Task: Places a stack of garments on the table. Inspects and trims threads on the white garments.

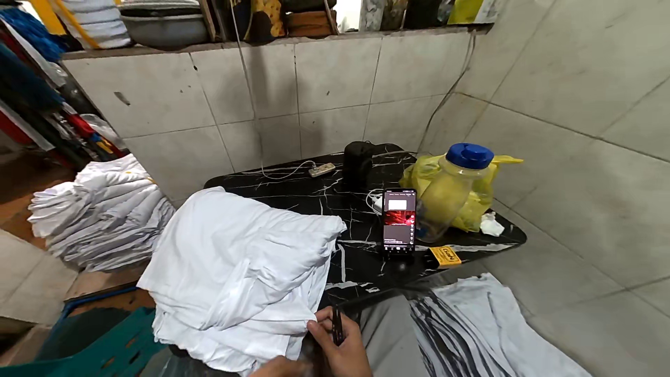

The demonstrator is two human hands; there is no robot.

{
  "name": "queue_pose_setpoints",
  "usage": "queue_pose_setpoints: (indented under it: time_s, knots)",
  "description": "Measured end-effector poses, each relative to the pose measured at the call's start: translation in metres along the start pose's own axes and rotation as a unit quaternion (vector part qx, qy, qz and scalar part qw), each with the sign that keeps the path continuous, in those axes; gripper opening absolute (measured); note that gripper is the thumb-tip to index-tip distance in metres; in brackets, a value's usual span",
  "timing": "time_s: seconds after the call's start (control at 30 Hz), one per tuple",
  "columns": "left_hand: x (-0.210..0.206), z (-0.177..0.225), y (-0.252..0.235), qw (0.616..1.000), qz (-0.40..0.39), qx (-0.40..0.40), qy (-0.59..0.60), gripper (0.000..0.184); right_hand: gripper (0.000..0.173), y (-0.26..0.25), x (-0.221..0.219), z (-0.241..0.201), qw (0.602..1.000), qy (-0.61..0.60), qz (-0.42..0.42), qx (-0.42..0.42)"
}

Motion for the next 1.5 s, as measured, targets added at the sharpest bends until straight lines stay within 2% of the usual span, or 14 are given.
queue_pose_setpoints:
  time_s: [0.13, 0.2, 0.3, 0.37, 0.43, 0.5, 0.57, 0.67, 0.8, 0.87, 0.97, 1.13, 1.4, 1.5]
  knots:
    - [0.021, 0.004, -0.004, 0.975, 0.208, 0.002, -0.075, 0.021, 0.008, 0.006, -0.009, -0.009, 0.999, 0.040, -0.008, 0.022]
    - [0.017, 0.005, -0.013, 0.971, 0.196, 0.049, -0.126, 0.029, 0.009, 0.010, -0.016, -0.016, 0.995, 0.086, -0.028, 0.033]
    - [0.015, 0.013, -0.027, 0.964, 0.211, 0.102, -0.122, 0.023, 0.013, 0.010, -0.018, -0.019, 0.992, 0.114, -0.034, 0.045]
    - [0.033, 0.016, -0.035, 0.959, 0.267, 0.073, -0.059, 0.020, 0.014, 0.008, -0.012, -0.015, 0.995, 0.085, -0.011, 0.050]
    - [0.054, 0.010, -0.053, 0.947, 0.320, 0.017, -0.003, 0.021, 0.026, 0.005, -0.006, -0.007, 0.988, 0.146, 0.007, 0.042]
    - [0.064, -0.015, -0.077, 0.952, 0.304, -0.017, -0.009, 0.037, 0.038, 0.003, -0.004, 0.004, 0.962, 0.268, -0.038, -0.022]
    - [0.063, -0.039, -0.095, 0.967, 0.247, 0.018, -0.067, 0.044, 0.048, 0.002, -0.014, 0.013, 0.935, 0.319, -0.128, -0.090]
    - [0.069, -0.043, -0.098, 0.981, 0.175, 0.034, -0.075, 0.048, 0.038, 0.006, -0.037, 0.022, 0.949, 0.243, -0.186, -0.074]
    - [0.076, -0.040, -0.063, 0.994, 0.109, -0.022, -0.023, 0.046, 0.024, 0.008, -0.035, 0.028, 0.979, 0.126, -0.153, -0.039]
    - [0.074, -0.039, -0.041, 0.995, 0.068, -0.037, -0.069, 0.039, 0.019, 0.009, -0.025, 0.029, 0.985, 0.080, -0.146, -0.040]
    - [0.071, -0.038, -0.021, 0.992, 0.015, -0.034, -0.122, 0.047, 0.016, 0.011, -0.016, 0.032, 0.987, 0.042, -0.149, -0.036]
    - [0.061, -0.036, -0.019, 0.987, 0.066, -0.066, -0.128, 0.022, 0.013, 0.011, -0.002, 0.023, 0.986, 0.011, -0.163, -0.031]
    - [0.051, -0.016, -0.004, 0.952, 0.196, -0.075, -0.223, 0.015, 0.020, 0.013, -0.001, 0.017, 0.979, 0.072, -0.189, -0.020]
    - [0.031, -0.012, -0.004, 0.951, 0.287, -0.052, -0.098, 0.015, 0.022, 0.017, -0.013, 0.016, 0.982, 0.084, -0.169, -0.003]
Point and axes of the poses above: each hand's wrist, its own y-axis away from the middle knuckle, its own x-axis out of the back of the hand, z = x × y, the point moved 3 cm from there along -y, towards the middle knuckle, and after that the axes turned 7 degrees about -z, right-handed, at the moved point
